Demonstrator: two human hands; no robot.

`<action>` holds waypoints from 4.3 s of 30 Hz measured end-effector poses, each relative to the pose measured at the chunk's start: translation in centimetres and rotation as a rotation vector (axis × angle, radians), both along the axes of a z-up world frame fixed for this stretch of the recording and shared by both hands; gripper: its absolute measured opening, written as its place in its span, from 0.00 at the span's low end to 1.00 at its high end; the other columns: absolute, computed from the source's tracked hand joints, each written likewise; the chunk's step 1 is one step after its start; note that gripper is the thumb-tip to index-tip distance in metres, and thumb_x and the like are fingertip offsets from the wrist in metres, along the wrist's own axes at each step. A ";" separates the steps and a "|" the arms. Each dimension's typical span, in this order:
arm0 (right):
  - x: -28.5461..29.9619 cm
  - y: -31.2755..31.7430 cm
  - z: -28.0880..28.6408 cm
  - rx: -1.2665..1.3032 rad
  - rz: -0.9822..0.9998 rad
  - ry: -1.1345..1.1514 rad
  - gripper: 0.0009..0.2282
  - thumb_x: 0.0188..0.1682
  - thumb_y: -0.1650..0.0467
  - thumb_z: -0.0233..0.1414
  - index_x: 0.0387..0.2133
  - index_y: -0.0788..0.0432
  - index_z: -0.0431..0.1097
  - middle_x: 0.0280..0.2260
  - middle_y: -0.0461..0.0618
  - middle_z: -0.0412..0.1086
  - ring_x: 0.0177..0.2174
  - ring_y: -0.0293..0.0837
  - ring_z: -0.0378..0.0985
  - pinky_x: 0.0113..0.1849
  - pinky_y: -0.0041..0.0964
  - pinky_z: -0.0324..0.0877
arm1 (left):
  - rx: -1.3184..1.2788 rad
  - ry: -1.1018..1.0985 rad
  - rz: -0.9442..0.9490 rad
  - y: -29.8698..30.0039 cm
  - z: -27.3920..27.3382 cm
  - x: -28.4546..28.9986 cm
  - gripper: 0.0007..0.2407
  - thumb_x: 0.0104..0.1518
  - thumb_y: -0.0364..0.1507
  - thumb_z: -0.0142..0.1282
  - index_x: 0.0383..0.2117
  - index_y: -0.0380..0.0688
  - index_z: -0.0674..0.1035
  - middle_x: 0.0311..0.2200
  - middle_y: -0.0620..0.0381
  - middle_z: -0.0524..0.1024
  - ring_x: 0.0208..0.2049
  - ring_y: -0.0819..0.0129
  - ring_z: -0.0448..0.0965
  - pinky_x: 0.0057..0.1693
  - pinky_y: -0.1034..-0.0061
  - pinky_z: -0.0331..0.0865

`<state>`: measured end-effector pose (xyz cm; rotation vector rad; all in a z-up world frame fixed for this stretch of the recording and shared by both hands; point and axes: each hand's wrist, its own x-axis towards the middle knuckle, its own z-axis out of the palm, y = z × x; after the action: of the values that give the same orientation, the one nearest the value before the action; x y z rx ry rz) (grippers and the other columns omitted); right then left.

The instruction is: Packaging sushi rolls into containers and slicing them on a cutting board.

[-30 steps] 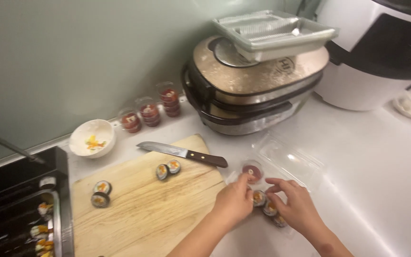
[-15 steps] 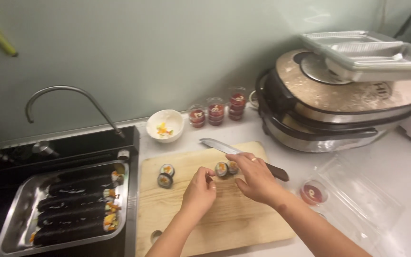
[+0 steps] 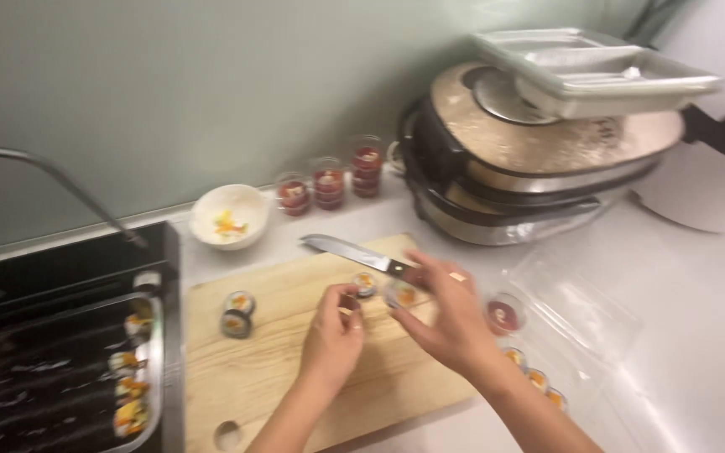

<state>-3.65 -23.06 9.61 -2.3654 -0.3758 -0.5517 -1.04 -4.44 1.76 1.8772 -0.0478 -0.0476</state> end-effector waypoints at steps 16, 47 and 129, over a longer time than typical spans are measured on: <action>-9.1 -9.6 -6.9 -0.124 -0.701 0.272 0.34 0.33 0.59 0.66 0.55 0.55 0.65 0.34 0.34 0.79 0.43 0.41 0.76 0.55 0.51 0.54 | 0.182 0.045 -0.516 -13.5 0.8 -4.2 0.15 0.60 0.26 0.47 0.54 0.51 0.68 0.44 0.54 0.81 0.44 0.54 0.82 0.50 0.62 0.73; 6.0 4.8 -5.9 -0.185 0.055 0.220 0.23 0.37 0.71 0.61 0.50 0.54 0.67 0.44 0.51 0.71 0.47 0.54 0.72 0.45 0.48 0.70 | 0.207 0.004 0.090 1.4 -1.3 1.6 0.11 0.56 0.25 0.54 0.45 0.51 0.73 0.38 0.59 0.79 0.33 0.66 0.83 0.42 0.67 0.74; -13.4 -21.3 -3.2 -0.051 -0.297 0.432 0.30 0.38 0.67 0.61 0.59 0.52 0.62 0.52 0.48 0.71 0.55 0.49 0.65 0.54 0.47 0.61 | 0.528 -0.506 -0.618 -17.8 2.7 -6.1 0.14 0.49 0.24 0.59 0.44 0.47 0.77 0.42 0.51 0.74 0.48 0.53 0.74 0.51 0.59 0.70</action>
<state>-17.07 -44.39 6.43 -2.5217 0.1601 -0.1495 -7.18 -22.27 4.48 2.2864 -1.0489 -0.0073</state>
